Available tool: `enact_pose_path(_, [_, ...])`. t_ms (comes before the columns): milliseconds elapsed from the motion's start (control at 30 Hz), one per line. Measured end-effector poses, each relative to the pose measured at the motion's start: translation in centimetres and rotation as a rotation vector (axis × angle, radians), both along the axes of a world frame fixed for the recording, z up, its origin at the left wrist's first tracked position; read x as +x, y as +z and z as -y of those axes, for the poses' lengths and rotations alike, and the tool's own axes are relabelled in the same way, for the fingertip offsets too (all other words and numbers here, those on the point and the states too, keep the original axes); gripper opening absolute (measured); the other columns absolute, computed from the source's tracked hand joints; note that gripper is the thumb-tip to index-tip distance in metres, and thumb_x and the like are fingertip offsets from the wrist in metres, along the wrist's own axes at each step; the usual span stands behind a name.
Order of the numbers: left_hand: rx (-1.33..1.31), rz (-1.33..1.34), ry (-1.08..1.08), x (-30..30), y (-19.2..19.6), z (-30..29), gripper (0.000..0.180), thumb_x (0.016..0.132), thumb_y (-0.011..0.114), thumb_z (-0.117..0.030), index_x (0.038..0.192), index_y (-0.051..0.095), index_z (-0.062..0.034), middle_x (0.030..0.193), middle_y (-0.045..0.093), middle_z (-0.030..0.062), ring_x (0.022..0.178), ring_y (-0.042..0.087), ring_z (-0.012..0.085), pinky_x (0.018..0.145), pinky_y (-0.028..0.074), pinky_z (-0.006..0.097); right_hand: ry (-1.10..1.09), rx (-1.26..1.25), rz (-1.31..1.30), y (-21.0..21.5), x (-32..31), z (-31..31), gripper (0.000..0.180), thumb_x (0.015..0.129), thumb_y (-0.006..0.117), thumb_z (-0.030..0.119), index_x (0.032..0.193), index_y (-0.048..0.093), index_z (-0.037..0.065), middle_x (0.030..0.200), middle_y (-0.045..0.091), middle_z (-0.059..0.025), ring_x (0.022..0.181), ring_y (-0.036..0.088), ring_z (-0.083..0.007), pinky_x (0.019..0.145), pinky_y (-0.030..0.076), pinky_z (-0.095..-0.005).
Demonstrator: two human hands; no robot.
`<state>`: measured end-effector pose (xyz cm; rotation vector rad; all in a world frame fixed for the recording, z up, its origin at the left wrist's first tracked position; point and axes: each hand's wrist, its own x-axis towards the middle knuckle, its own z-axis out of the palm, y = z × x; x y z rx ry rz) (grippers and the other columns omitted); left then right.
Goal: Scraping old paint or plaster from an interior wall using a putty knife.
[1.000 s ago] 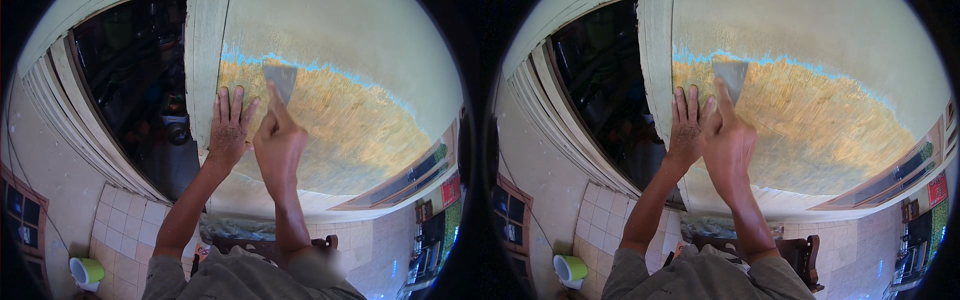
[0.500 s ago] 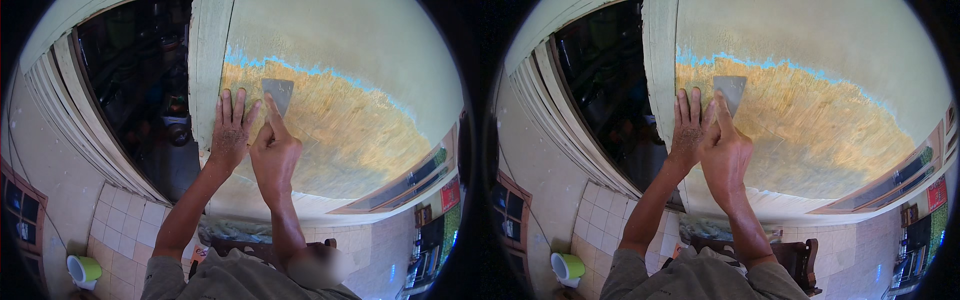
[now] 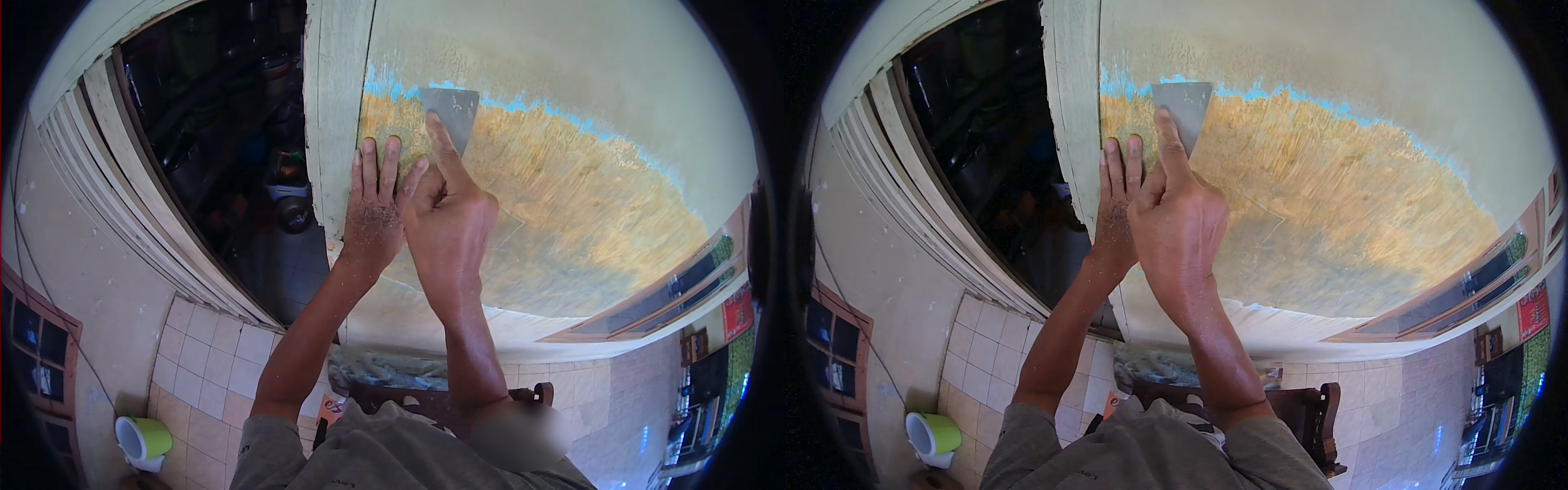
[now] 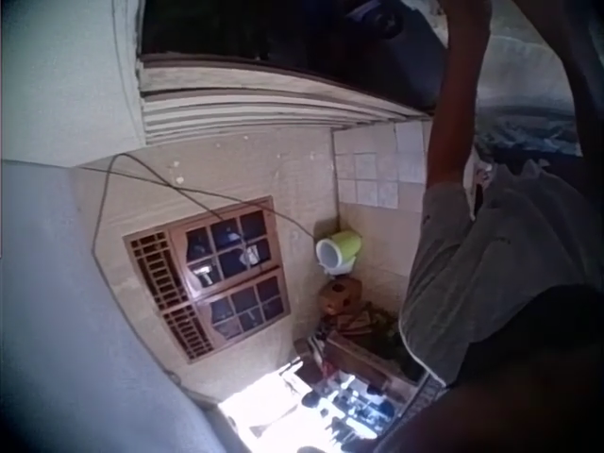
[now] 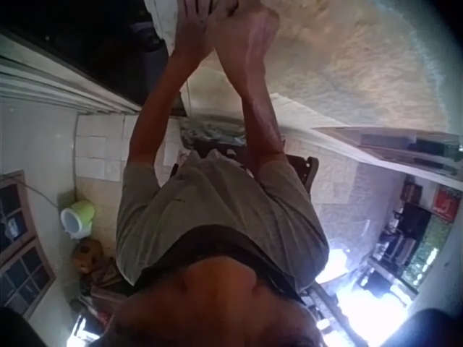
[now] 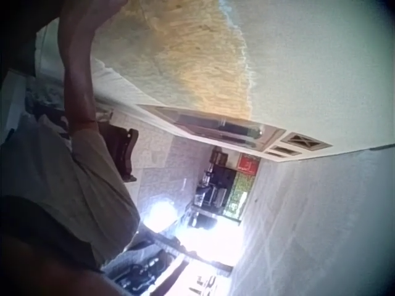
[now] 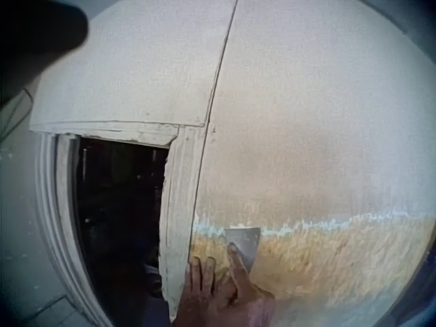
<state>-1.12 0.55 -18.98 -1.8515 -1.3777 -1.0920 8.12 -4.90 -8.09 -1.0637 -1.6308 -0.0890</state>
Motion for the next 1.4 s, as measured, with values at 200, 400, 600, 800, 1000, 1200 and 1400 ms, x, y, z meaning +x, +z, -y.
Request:
enact_pose_path(200, [-0.025, -0.008, -0.006, 0.0, 0.0, 0.2, 0.086, 0.089, 0.067, -0.027, 0.163, 0.024, -0.0187, 0.168, 0.009, 0.0247, 0.152, 0.013, 0.0546, 0.123, 0.018, 0.062, -0.01, 0.045, 0.022, -2.1, 0.9, 0.4, 0.052, 0.087, 0.06, -0.005, 0.136, 0.068, 0.011, 0.054, 0.041, -0.015, 0.047, 0.039, -0.011, 0.048, 0.04, -0.0313])
enact_pose_path(400, [-0.033, 0.054, -0.054, -0.1, 0.5, 1.1, 0.086, 0.088, 0.069, -0.02, 0.162, 0.025, -0.0175, 0.168, 0.01, 0.0245, 0.153, 0.013, 0.0534, 0.124, 0.018, 0.061, 0.021, 0.048, 0.0, 0.2, 0.0, 0.0, 0.053, 0.086, 0.058, -0.006, 0.135, 0.068, 0.012, 0.055, 0.045, -0.0178, 0.046, 0.041, -0.0113, 0.049, 0.041, -0.0321])
enact_pose_path(600, [-0.028, -0.023, -0.002, 0.0, 1.0, 1.5, 0.099, 0.079, 0.079, -0.026, 0.162, 0.027, -0.0167, 0.168, 0.01, 0.024, 0.153, 0.012, 0.0521, 0.124, 0.018, 0.061, 0.0, 0.032, 0.011, -1.7, 1.0, 0.5, 0.054, 0.086, 0.059, -0.005, 0.137, 0.067, 0.013, 0.055, 0.046, -0.0177, 0.046, 0.039, -0.011, 0.048, 0.04, -0.0322])
enact_pose_path(800, [-0.097, 0.033, -0.053, 0.2, 2.1, 3.1, 0.11, 0.07, 0.086, -0.028, 0.162, 0.027, -0.0166, 0.169, 0.008, 0.022, 0.154, 0.012, 0.0505, 0.124, 0.018, 0.061, 0.025, 0.056, 0.009, 0.4, 1.0, 0.9, 0.057, 0.086, 0.057, -0.006, 0.138, 0.067, 0.014, 0.056, 0.046, -0.0178, 0.047, 0.039, -0.0126, 0.049, 0.04, -0.0331])
enact_pose_path(1000, [-0.134, 0.019, -0.027, 0.3, 3.2, 4.2, 0.097, 0.079, 0.078, -0.015, 0.162, 0.028, -0.0168, 0.169, 0.01, 0.0208, 0.156, 0.011, 0.0464, 0.125, 0.019, 0.059, 0.012, 0.001, 0.024, 0.0, 1.4, 0.7, 0.044, 0.09, 0.062, 0.002, 0.132, 0.07, 0.011, 0.057, 0.057, -0.0177, 0.044, 0.056, -0.0296, 0.049, 0.047, -0.0416])
enact_pose_path(1200, [-0.01, 0.183, -0.095, 0.5, 4.9, 5.9, 0.067, 0.084, 0.066, 0.002, 0.148, 0.051, -0.0104, 0.154, 0.041, 0.0168, 0.146, 0.036, 0.0397, 0.12, 0.029, 0.054, 0.024, 0.011, 0.029, -1.1, 3.2, 1.4, 0.051, 0.087, 0.06, -0.002, 0.135, 0.068, 0.013, 0.057, 0.057, -0.0179, 0.046, 0.058, -0.0293, 0.049, 0.047, -0.0409])
enact_pose_path(1400, [0.126, 0.398, -0.187, 0.8, 6.9, 4.5, 0.052, 0.084, 0.07, 0.0, 0.135, 0.062, -0.005, 0.132, 0.058, 0.0141, 0.125, 0.054, 0.0347, 0.107, 0.042, 0.05, 0.048, -0.016, -0.008, 0.9, 2.6, 1.5, 0.055, 0.086, 0.06, -0.003, 0.138, 0.066, 0.014, 0.055, 0.054, -0.0171, 0.046, 0.057, -0.03, 0.05, 0.046, -0.0411])
